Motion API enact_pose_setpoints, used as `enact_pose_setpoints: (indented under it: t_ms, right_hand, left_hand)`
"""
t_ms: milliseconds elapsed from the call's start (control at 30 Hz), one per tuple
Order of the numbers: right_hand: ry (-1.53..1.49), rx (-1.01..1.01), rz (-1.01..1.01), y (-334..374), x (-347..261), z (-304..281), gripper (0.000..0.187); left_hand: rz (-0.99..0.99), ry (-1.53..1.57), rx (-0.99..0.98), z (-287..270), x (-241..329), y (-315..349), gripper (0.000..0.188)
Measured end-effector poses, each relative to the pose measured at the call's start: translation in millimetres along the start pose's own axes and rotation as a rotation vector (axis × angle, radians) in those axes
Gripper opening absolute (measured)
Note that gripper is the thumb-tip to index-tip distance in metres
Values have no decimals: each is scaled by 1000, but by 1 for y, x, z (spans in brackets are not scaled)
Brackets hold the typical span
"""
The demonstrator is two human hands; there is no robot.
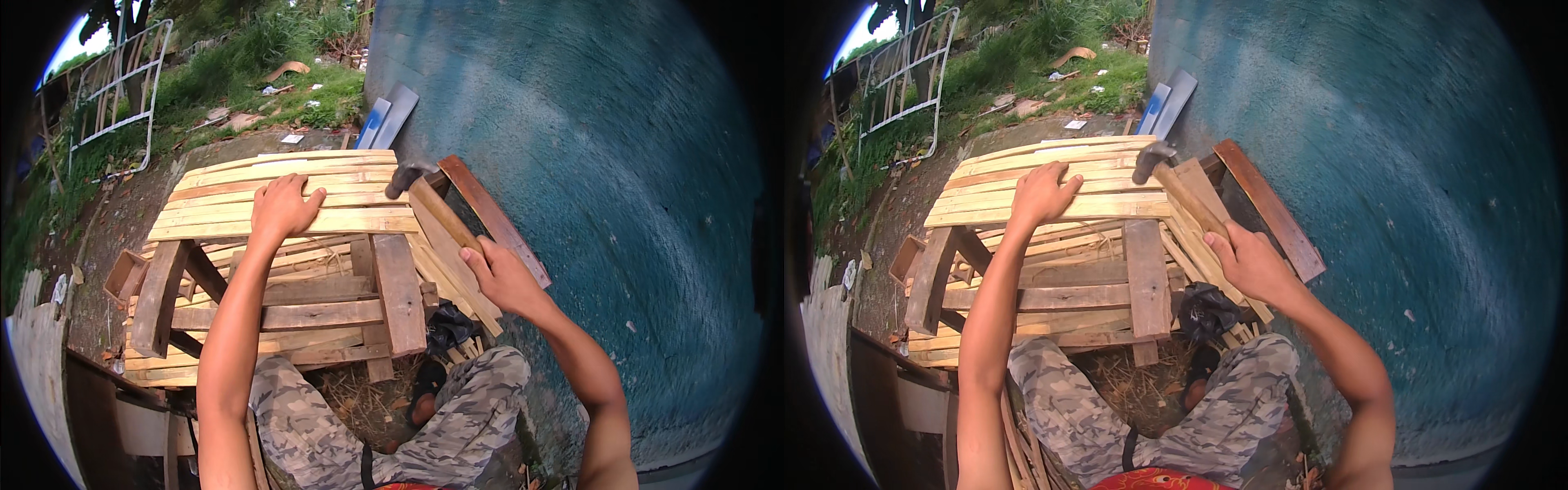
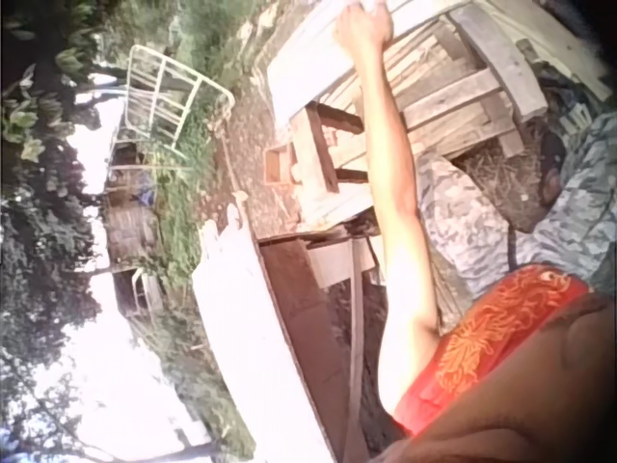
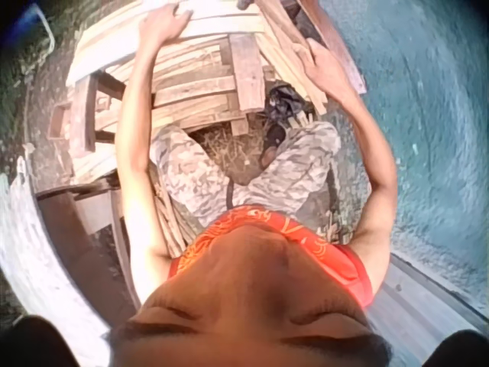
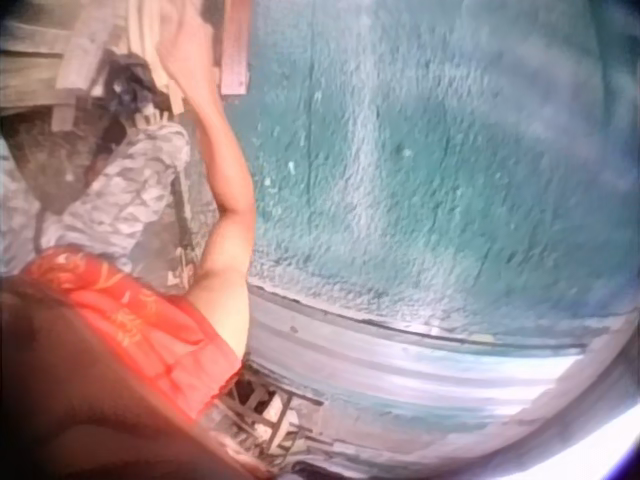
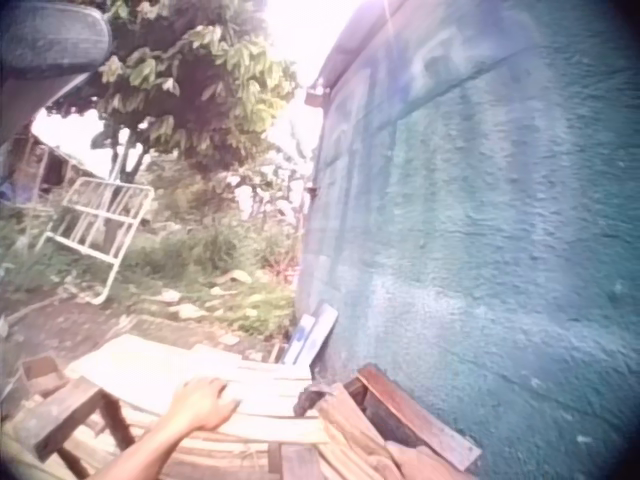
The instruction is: The person assembles a small wooden structure by hammering nails into wooden planks. They retrieve nails from a black plastic bag and use a hammer to secure the planks together.
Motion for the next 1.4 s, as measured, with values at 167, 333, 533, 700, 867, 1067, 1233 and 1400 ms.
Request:
enact_pose_setpoints:
  t_ms: [167,333,533,700,867,1067,1233,1400]
  right_hand:
    - [105,-344,357,21,36,-15,55]
    - [-194,-275,544,75,62,7,48]
    - [-590,-314,715,132,113,86,42]
    - [-770,-355,882,171,130,144,39]
    - [-821,-361,850,171,131,157,38]
    - [-915,-342,867,152,119,163,33]
    - [-1094,-381,924,148,115,169,30]
    - [-1178,-414,975,144,109,170,27]
  left_hand:
    - [20,-57,59,3,-2,1,65]
    - [35,-17,45,4,-3,-1,64]
    - [132,-40,-22,-1,1,4,68]
    - [289,-138,-66,-1,9,30,74]
    - [331,-108,-20,4,22,63,69]
    - [291,-233,-34,16,52,95,86]
    - [320,-109,-139,17,78,103,76]
    - [353,23,-193,11,83,93,72]
Point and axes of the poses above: each hand's wrist, its own y-axis away from the middle knuckle, its own z-axis out of the palm, x = y × z, the point moved 1 cm from there along -y, towards the middle knuckle, and after that the axes turned 8 degrees about y, right-handed, at the moved point
